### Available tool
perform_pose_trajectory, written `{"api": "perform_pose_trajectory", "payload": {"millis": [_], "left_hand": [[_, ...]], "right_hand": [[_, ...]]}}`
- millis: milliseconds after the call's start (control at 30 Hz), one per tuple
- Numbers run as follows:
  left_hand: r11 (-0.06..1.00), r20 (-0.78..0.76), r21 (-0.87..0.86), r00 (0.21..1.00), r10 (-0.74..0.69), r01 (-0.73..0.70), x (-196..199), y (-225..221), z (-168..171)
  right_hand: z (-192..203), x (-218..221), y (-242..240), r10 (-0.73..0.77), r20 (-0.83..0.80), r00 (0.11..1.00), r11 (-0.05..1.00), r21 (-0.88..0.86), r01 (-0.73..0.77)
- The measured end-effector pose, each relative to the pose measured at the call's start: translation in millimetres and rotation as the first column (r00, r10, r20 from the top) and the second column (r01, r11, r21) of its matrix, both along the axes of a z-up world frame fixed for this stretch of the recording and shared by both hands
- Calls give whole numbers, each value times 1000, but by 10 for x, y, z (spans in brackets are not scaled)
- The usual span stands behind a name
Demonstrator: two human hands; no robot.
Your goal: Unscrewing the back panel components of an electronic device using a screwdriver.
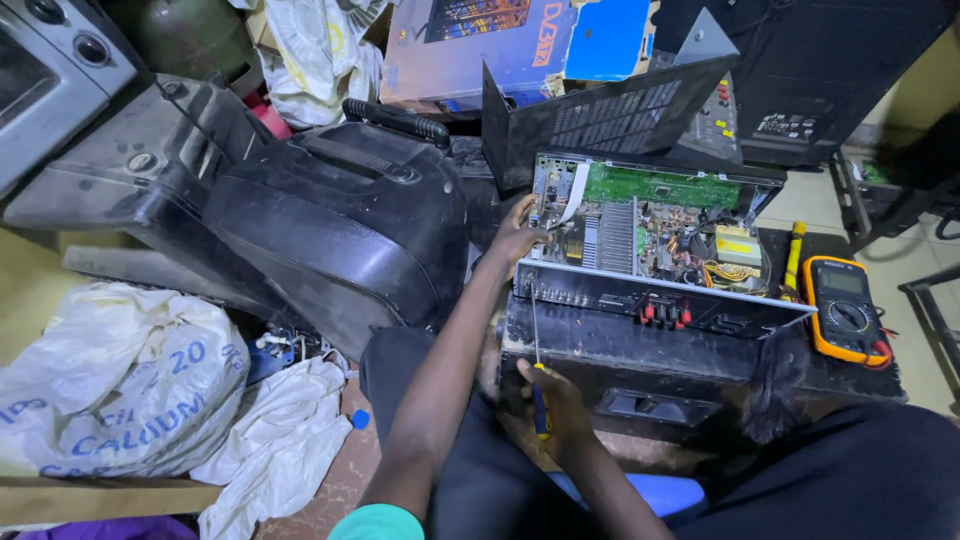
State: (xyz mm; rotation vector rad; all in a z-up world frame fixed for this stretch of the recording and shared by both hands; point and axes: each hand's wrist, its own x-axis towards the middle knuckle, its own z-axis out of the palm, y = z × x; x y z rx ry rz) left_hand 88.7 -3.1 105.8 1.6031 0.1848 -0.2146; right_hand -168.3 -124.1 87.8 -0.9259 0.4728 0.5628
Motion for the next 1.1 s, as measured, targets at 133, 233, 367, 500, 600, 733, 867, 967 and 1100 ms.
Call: {"api": "perform_pose_trajectory", "payload": {"millis": [133, 233, 367, 500, 600, 733, 867, 967, 1100], "left_hand": [[1000, -16, -10, 1000, 1, -1, -63, -7, 74], [1000, -27, -19, 1000, 7, -8, -63, -14, 100], [999, -28, -45, 999, 15, -16, 34, -4, -42], [999, -38, -44, 999, 21, -23, 8, 6, -70], [998, -19, -61, 1000, 21, -22, 29, -9, -40], [999, -38, -46, 999, 26, -27, -38, -10, 53], [1000, -85, 4, 996, 27, -27, -63, -21, 114], [998, -53, -60, 998, 18, -21, 42, 4, -53], [994, -19, -96, 999, -51, 49, 51, 24, -86]], "right_hand": [[-602, 75, 0, -129, 9, 992, 988, 88, 128], [-839, 124, -41, -117, -13, 993, 961, 252, 117], [-909, 188, -166, -52, -70, 996, 970, 233, 67], [-289, 83, -106, -46, -5, 999, 995, 93, 46], [-424, 113, -79, -51, 20, 998, 998, 29, 51], [-401, 75, -84, -123, 112, 986, 986, -102, 134], [-458, 86, -100, -150, 58, 987, 982, -107, 156], [-608, 154, -152, -112, 59, 992, 987, -108, 118], [-454, 139, -130, -76, 67, 995, 996, -51, 80]]}}
